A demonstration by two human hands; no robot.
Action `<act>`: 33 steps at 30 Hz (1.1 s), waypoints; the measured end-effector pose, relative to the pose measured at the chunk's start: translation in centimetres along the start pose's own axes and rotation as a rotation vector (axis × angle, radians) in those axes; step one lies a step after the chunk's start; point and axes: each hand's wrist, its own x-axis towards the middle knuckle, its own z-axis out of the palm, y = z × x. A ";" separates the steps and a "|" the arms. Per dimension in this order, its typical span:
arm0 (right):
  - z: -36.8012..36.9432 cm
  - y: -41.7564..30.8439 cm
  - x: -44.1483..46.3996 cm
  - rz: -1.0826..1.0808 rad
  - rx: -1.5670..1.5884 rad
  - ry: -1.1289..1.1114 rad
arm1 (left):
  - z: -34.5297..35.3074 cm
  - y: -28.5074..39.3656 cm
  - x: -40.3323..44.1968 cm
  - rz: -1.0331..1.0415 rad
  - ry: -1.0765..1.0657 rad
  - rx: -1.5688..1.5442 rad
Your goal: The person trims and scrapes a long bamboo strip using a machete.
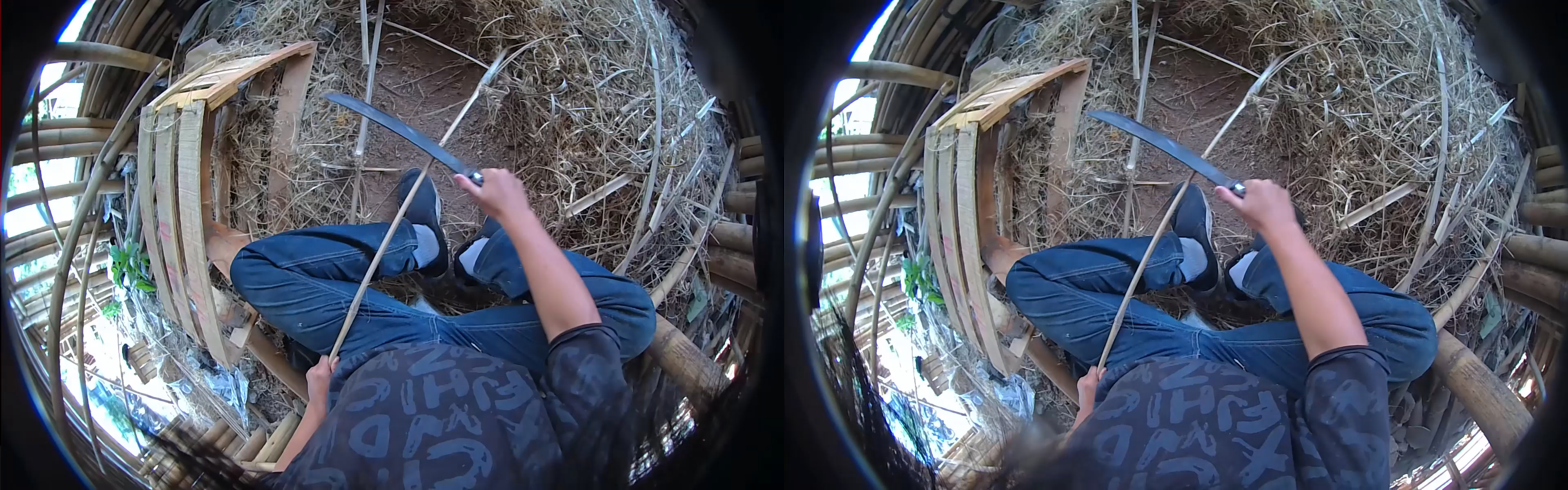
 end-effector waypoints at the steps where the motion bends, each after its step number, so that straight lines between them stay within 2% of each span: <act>1: 0.8 -0.6 -0.2 -0.004 0.063 0.019 | -0.2 0.4 0.1 0.004 -0.002 -0.001; 3: 2.1 -1.8 -1.0 -0.096 0.095 0.037 | -0.5 0.9 0.3 -0.017 -0.008 0.065; 5: 2.8 -1.8 -1.1 -0.146 0.012 0.050 | -0.8 0.8 0.1 -0.022 -0.027 0.069; 7: 1.2 -0.8 0.2 -0.228 -0.158 -0.034 | -0.6 0.3 0.2 -0.017 -0.035 0.063; 9: 0.1 1.2 1.8 -0.151 -0.138 0.017 | -0.1 -0.4 0.0 -0.011 -0.014 0.031; 11: -0.9 3.2 4.0 0.047 -0.005 0.024 | 0.1 -0.5 0.0 -0.004 -0.015 0.063; 14: -1.0 3.0 4.5 0.065 0.015 0.134 | 0.2 -0.5 -0.2 -0.013 -0.012 0.103; 17: 0.9 1.3 3.2 0.034 0.151 0.040 | 0.6 -1.4 -0.4 -0.002 -0.011 0.069; 21: 1.0 0.3 2.5 -0.140 -0.069 -0.027 | -0.2 -0.6 0.1 -0.002 -0.018 0.007; 24: -0.4 3.2 4.7 -0.080 -0.077 0.038 | 0.6 -1.9 -0.5 -0.003 -0.007 0.017; 27: -2.8 6.1 7.3 0.264 0.108 0.121 | 1.1 -2.3 -0.6 -0.007 -0.012 0.012; 30: -2.0 7.6 8.0 0.248 0.080 0.166 | 0.7 -1.5 -0.3 0.001 -0.008 0.029; 33: -0.6 4.9 5.4 0.135 0.187 0.089 | -0.3 0.0 0.3 -0.033 -0.035 -0.054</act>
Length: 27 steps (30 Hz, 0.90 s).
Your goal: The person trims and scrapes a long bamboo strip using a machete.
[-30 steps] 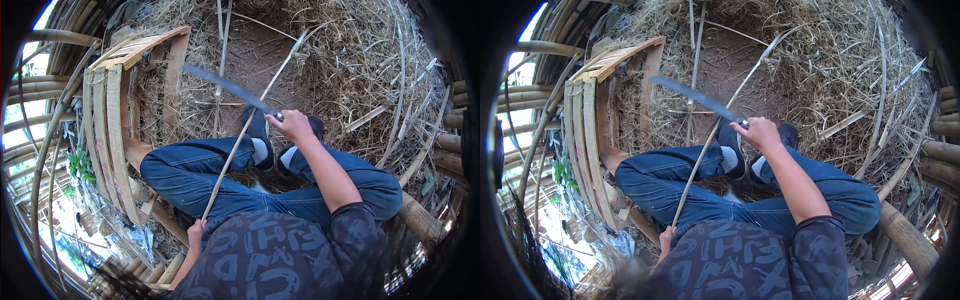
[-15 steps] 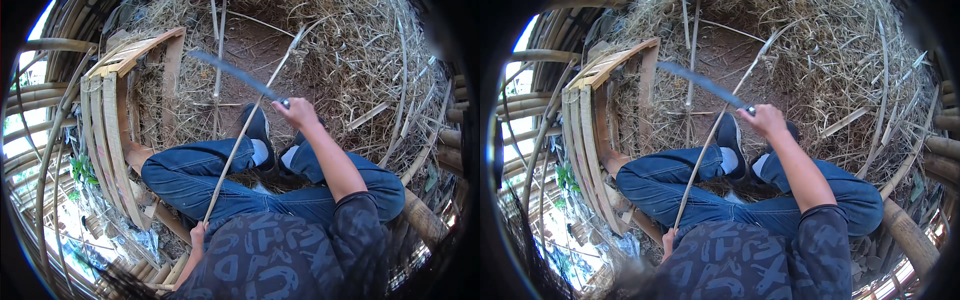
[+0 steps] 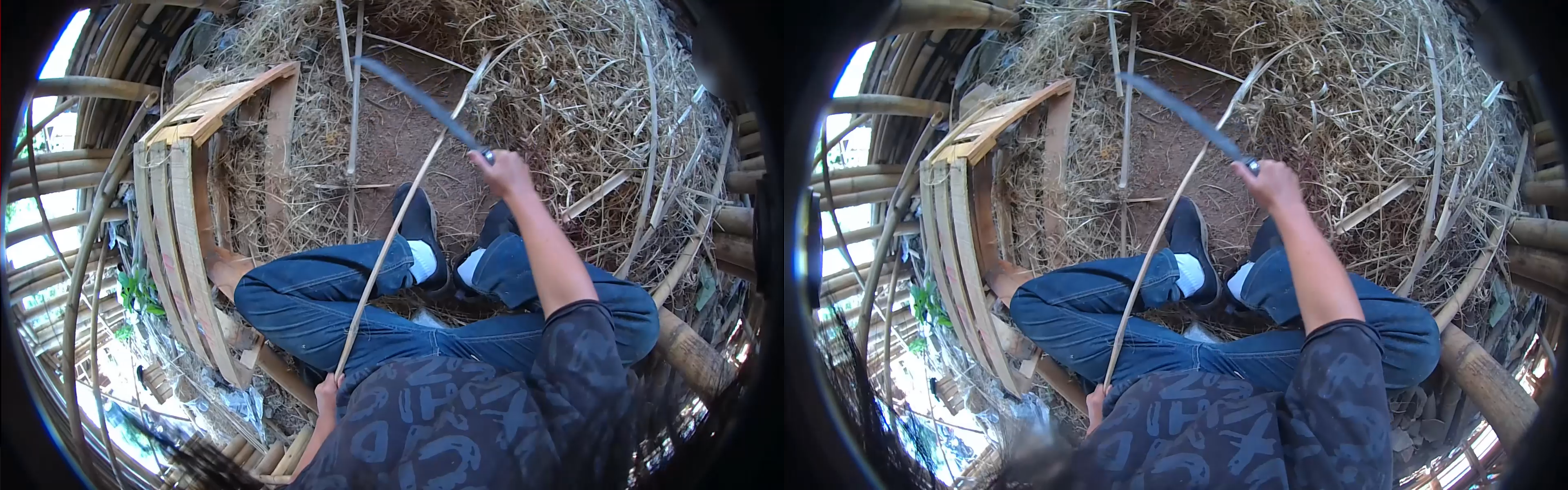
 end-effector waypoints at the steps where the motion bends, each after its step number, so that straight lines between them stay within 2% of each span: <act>1: 1.6 -0.2 -0.9 -0.052 0.046 0.004 | -0.2 0.0 -0.1 -0.061 -0.049 -0.006; 3: 3.7 -0.9 -2.4 -0.095 0.100 0.006 | -0.4 0.1 0.0 -0.065 -0.063 -0.017; 5: 4.6 -1.8 -3.0 -0.312 0.002 0.017 | -0.7 0.4 0.4 -0.068 -0.064 -0.027; 8: 3.8 -2.4 -2.8 -0.420 -0.080 -0.068 | -0.8 0.7 0.3 -0.092 -0.063 -0.038; 12: 3.7 -3.3 -4.2 -0.395 -0.080 -0.117 | -0.6 0.4 0.1 -0.128 -0.093 -0.064; 18: 4.8 -4.1 -6.7 -0.250 0.182 -0.247 | -0.8 0.6 0.1 -0.103 -0.073 -0.068; 24: 4.5 -5.2 -9.1 -0.281 0.045 -0.214 | -1.3 1.8 0.6 -0.106 -0.077 -0.125; 26: 4.9 -6.6 -10.9 -0.326 0.000 -0.271 | -1.5 1.9 0.6 -0.110 -0.085 -0.139; 27: 5.5 -7.0 -11.6 -0.370 0.005 -0.271 | -1.7 2.1 0.8 -0.164 -0.136 -0.150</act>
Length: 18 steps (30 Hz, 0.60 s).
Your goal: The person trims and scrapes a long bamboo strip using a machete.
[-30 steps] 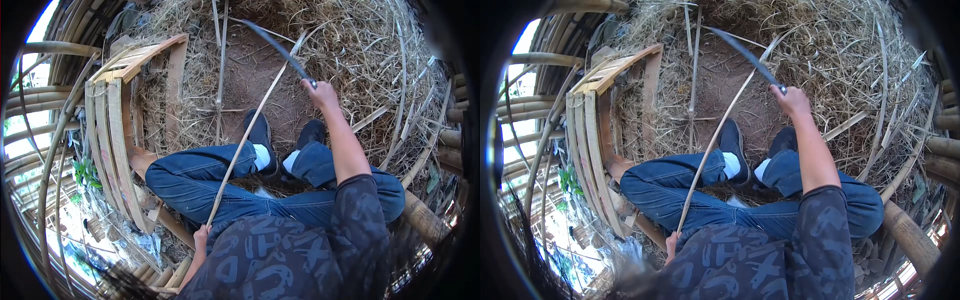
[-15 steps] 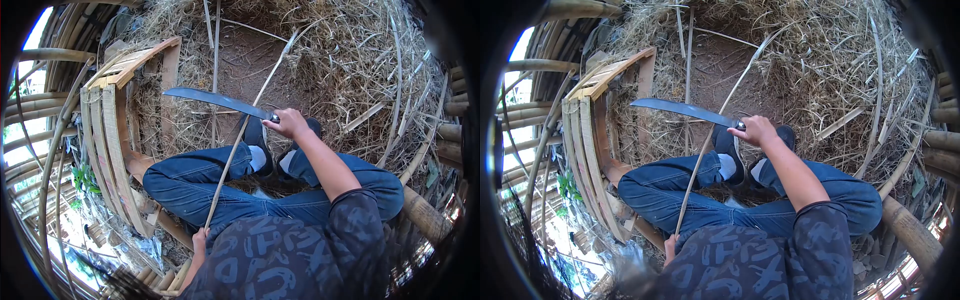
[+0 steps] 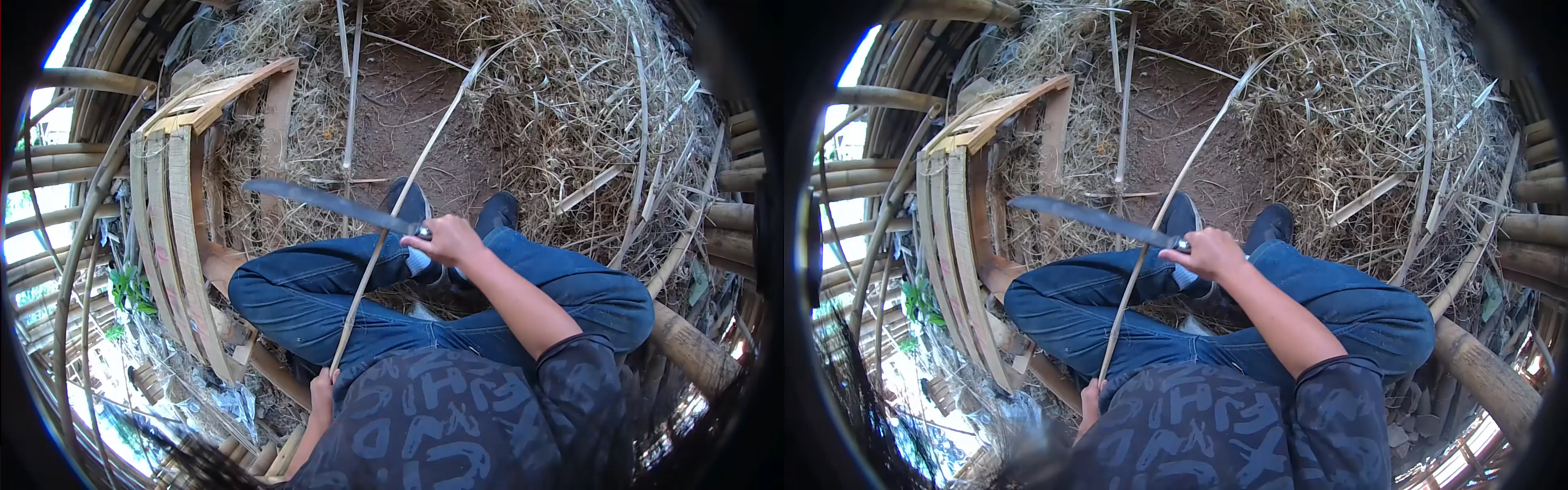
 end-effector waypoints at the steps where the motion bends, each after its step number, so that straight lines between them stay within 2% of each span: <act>1: 0.5 -0.5 -0.3 0.000 -0.002 -0.005 | -0.3 0.4 0.1 -0.058 -0.047 -0.009; 4: 1.8 -1.4 -0.5 -0.126 -0.129 0.032 | -1.4 1.7 0.6 -0.050 -0.102 -0.064; 11: 2.1 0.8 1.5 -0.173 -0.289 0.077 | -1.3 1.5 0.9 -0.041 -0.091 -0.115; 15: 2.2 1.7 2.5 -0.158 -0.322 0.138 | -1.0 1.4 0.5 -0.039 -0.072 -0.079; 18: 0.5 4.5 3.1 -0.008 -0.300 0.170 | -0.3 0.3 0.6 -0.006 -0.029 -0.041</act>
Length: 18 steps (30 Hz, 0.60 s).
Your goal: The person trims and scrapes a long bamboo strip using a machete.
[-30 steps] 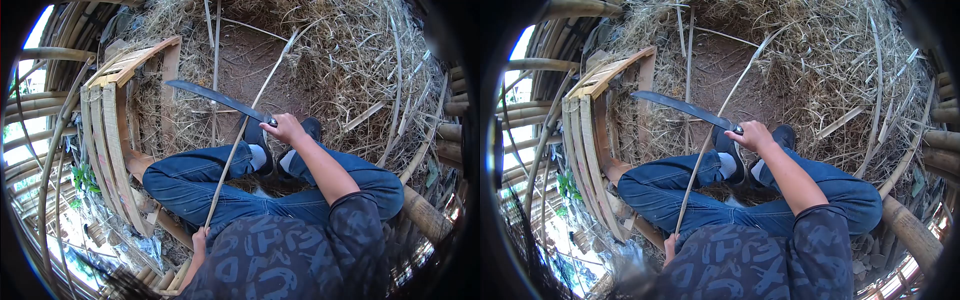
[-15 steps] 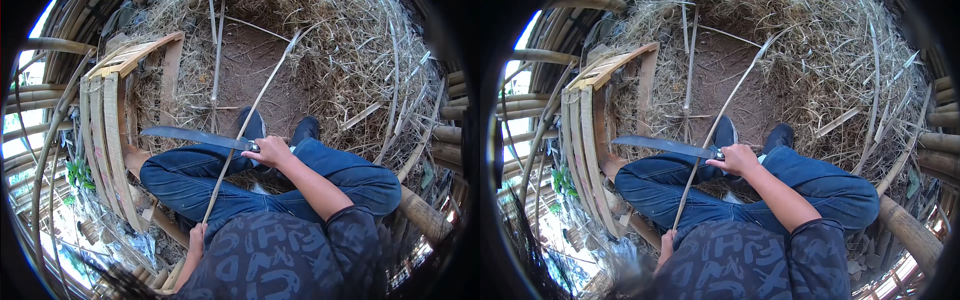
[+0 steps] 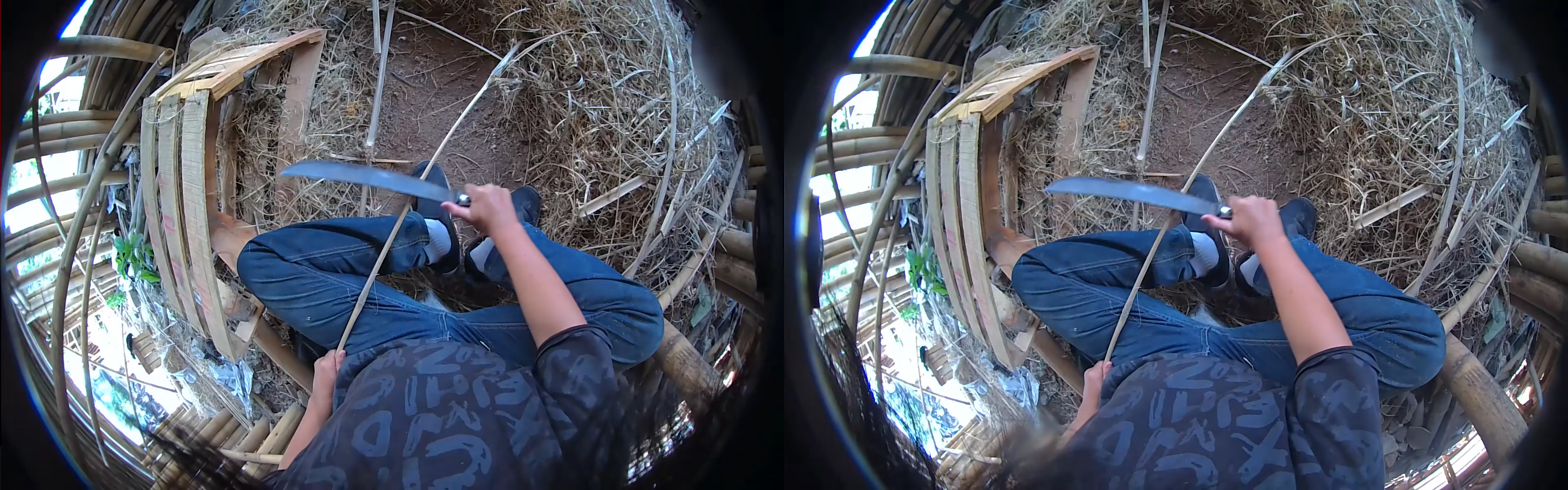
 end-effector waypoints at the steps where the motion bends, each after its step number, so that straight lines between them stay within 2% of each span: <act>1: -0.3 0.7 0.3 0.025 -0.007 -0.010 | 0.2 -0.4 0.0 0.028 0.020 0.024; 9: -1.4 1.2 1.7 -0.011 -0.082 -0.066 | 0.4 0.1 -0.2 0.013 0.046 0.026; 11: -1.6 1.9 2.0 0.043 -0.116 -0.001 | 0.4 -0.1 -0.3 0.016 0.058 0.025; 13: -3.5 4.8 3.1 0.357 0.023 0.093 | 0.5 -0.7 -0.6 0.002 0.028 0.021; 15: -7.3 9.1 4.3 0.578 0.167 0.098 | 0.1 -0.2 -0.9 0.016 0.027 0.013; 18: -9.3 11.3 3.0 0.511 -0.031 0.091 | 0.1 -0.2 0.0 0.066 0.022 -0.009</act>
